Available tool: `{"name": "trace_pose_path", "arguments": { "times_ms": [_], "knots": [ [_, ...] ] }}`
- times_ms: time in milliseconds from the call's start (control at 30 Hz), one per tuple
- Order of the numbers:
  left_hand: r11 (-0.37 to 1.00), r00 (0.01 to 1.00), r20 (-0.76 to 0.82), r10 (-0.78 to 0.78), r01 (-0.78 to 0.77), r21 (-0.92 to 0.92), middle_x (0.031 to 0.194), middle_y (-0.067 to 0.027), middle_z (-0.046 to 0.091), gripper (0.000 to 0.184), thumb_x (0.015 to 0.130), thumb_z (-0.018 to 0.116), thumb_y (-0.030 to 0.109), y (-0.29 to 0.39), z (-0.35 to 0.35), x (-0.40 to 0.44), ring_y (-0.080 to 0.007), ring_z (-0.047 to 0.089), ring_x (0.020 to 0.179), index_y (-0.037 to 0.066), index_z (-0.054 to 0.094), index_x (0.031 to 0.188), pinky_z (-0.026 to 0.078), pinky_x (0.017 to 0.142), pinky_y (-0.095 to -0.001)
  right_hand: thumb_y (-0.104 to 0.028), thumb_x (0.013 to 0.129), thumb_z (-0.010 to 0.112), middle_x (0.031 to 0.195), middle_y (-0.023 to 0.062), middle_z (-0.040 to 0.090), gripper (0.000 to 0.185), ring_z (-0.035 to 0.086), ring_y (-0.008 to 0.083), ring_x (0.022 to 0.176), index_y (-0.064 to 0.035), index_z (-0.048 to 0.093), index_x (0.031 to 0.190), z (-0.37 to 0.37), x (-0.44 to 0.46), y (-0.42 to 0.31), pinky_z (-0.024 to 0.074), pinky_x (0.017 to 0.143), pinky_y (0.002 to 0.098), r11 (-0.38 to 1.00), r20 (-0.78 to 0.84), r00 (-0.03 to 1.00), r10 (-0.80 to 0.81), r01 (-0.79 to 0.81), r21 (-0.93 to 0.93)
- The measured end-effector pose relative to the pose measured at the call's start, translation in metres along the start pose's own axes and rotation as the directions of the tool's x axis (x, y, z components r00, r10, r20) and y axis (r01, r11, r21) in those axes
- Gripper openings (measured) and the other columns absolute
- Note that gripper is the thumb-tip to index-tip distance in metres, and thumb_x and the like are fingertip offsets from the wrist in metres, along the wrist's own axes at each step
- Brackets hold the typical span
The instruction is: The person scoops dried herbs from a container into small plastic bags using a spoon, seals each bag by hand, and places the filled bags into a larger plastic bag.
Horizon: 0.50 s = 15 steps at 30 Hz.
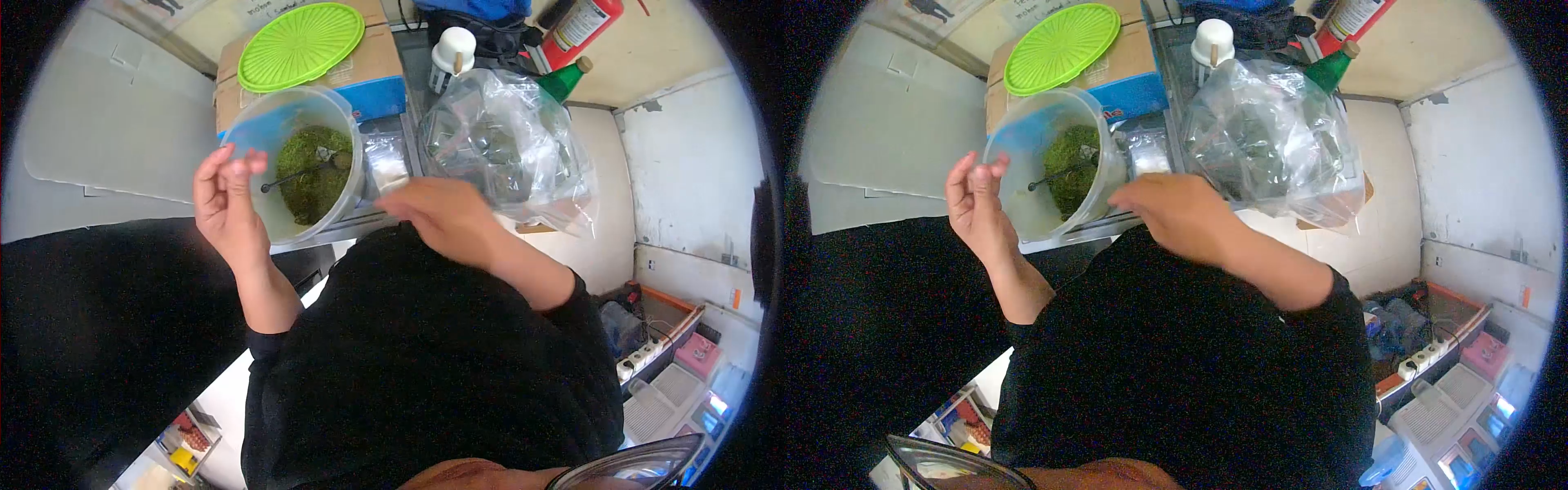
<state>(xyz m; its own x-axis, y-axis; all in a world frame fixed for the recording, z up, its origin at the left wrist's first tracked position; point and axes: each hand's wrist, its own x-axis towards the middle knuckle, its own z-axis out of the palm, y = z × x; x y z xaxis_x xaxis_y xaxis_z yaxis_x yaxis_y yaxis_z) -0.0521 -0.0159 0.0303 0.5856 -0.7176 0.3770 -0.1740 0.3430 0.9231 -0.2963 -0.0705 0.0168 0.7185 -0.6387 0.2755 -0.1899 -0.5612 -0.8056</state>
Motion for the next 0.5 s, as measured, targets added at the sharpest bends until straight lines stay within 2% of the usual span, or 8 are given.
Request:
{"name": "trace_pose_path", "arguments": {
  "times_ms": [67, 133, 233, 333, 367, 433, 467, 500],
  "knots": [
    [0.996, 0.995, 0.098, 0.032, -0.040, 0.077, 0.088, -0.0103, 0.063, 0.024, 0.092, 0.058, 0.010, -0.003, -0.016, -0.004, -0.0198, 0.062, 0.088, -0.001, 0.053, 0.112, 0.047, 0.093, -0.0481, -0.010, 0.079, 0.055, 0.085, 0.0139, 0.066, 0.017, 0.064, 0.0343, 0.082, -0.0090, 0.069, 0.090, 0.066, 0.011, 0.085, 0.0498, 0.075, 0.0451, 0.956, 0.134, 0.961, 0.242, -0.212, -0.203],
    [0.992, 0.996, 0.055, 0.069, -0.075, 0.105, 0.084, -0.0086, 0.062, 0.025, 0.091, 0.059, 0.010, 0.000, -0.027, -0.005, -0.0187, 0.062, 0.084, -0.001, 0.054, 0.113, 0.048, 0.092, -0.0470, -0.014, 0.077, 0.055, 0.084, 0.0108, 0.067, 0.018, 0.063, 0.0326, 0.082, -0.0125, 0.070, 0.085, 0.107, 0.008, 0.149, 0.0491, 0.075, 0.0460, 0.802, 0.173, 0.946, 0.276, -0.127, -0.584],
    [0.992, 0.997, -0.045, 0.056, -0.051, 0.113, 0.079, -0.0065, 0.062, 0.026, 0.088, 0.062, 0.007, 0.002, -0.046, -0.006, -0.0165, 0.062, 0.081, 0.000, 0.054, 0.112, 0.048, 0.092, -0.0436, -0.014, 0.074, 0.055, 0.082, 0.0090, 0.067, 0.014, 0.062, 0.0302, 0.082, -0.0130, 0.069, 0.076, 0.131, -0.002, 0.183, 0.0485, 0.072, 0.0443, 0.681, 0.188, 0.953, 0.236, -0.024, -0.732],
    [0.999, 0.995, -0.104, 0.011, -0.006, 0.052, 0.078, -0.0057, 0.062, 0.021, 0.088, 0.062, 0.007, 0.000, -0.058, -0.006, -0.0151, 0.062, 0.080, 0.001, 0.056, 0.107, 0.049, 0.089, -0.0385, -0.015, 0.073, 0.057, 0.082, 0.0072, 0.067, 0.013, 0.060, 0.0279, 0.081, -0.0149, 0.069, 0.074, 0.131, 0.001, 0.186, 0.0475, 0.069, 0.0406, 0.644, 0.177, 0.963, 0.205, 0.004, -0.765],
    [1.000, 0.994, -0.113, -0.004, 0.006, 0.024, 0.078, -0.0057, 0.062, 0.018, 0.089, 0.062, 0.008, -0.001, -0.060, -0.007, -0.0149, 0.062, 0.079, 0.001, 0.057, 0.105, 0.049, 0.087, -0.0366, -0.013, 0.074, 0.057, 0.082, 0.0069, 0.067, 0.012, 0.062, 0.0275, 0.082, -0.0128, 0.069, 0.075, 0.127, 0.001, 0.184, 0.0479, 0.071, 0.0416, 0.718, 0.128, 0.951, 0.283, -0.121, -0.686],
    [0.992, 0.998, -0.038, -0.058, 0.062, 0.112, 0.079, -0.0057, 0.062, 0.012, 0.091, 0.060, 0.010, -0.002, -0.066, -0.008, -0.0140, 0.061, 0.079, 0.001, 0.059, 0.097, 0.048, 0.083, -0.0317, -0.013, 0.078, 0.057, 0.084, 0.0074, 0.068, 0.012, 0.063, 0.0284, 0.082, -0.0105, 0.069, 0.077, 0.102, 0.018, 0.152, 0.0485, 0.072, 0.0406, 0.818, -0.101, 0.956, 0.274, -0.287, -0.499],
    [0.983, 0.996, -0.004, -0.089, 0.089, 0.158, 0.080, -0.0057, 0.063, 0.010, 0.092, 0.059, 0.011, -0.002, -0.068, -0.010, -0.0136, 0.060, 0.079, 0.001, 0.060, 0.094, 0.048, 0.080, -0.0293, -0.013, 0.080, 0.058, 0.085, 0.0076, 0.068, 0.012, 0.063, 0.0288, 0.082, -0.0093, 0.069, 0.077, 0.088, 0.026, 0.133, 0.0488, 0.072, 0.0400, 0.856, -0.211, 0.935, 0.285, -0.348, -0.383],
    [0.988, 0.991, 0.084, -0.106, 0.095, 0.123, 0.080, -0.0053, 0.063, 0.013, 0.093, 0.057, 0.012, -0.001, -0.065, -0.010, -0.0119, 0.059, 0.077, 0.002, 0.060, 0.085, 0.045, 0.075, -0.0248, -0.012, 0.081, 0.059, 0.085, 0.0083, 0.068, 0.010, 0.064, 0.0271, 0.080, -0.0077, 0.069, 0.080, 0.070, 0.037, 0.110, 0.0491, 0.071, 0.0374, 0.889, -0.280, 0.892, 0.354, -0.414, -0.196]
  ]
}}
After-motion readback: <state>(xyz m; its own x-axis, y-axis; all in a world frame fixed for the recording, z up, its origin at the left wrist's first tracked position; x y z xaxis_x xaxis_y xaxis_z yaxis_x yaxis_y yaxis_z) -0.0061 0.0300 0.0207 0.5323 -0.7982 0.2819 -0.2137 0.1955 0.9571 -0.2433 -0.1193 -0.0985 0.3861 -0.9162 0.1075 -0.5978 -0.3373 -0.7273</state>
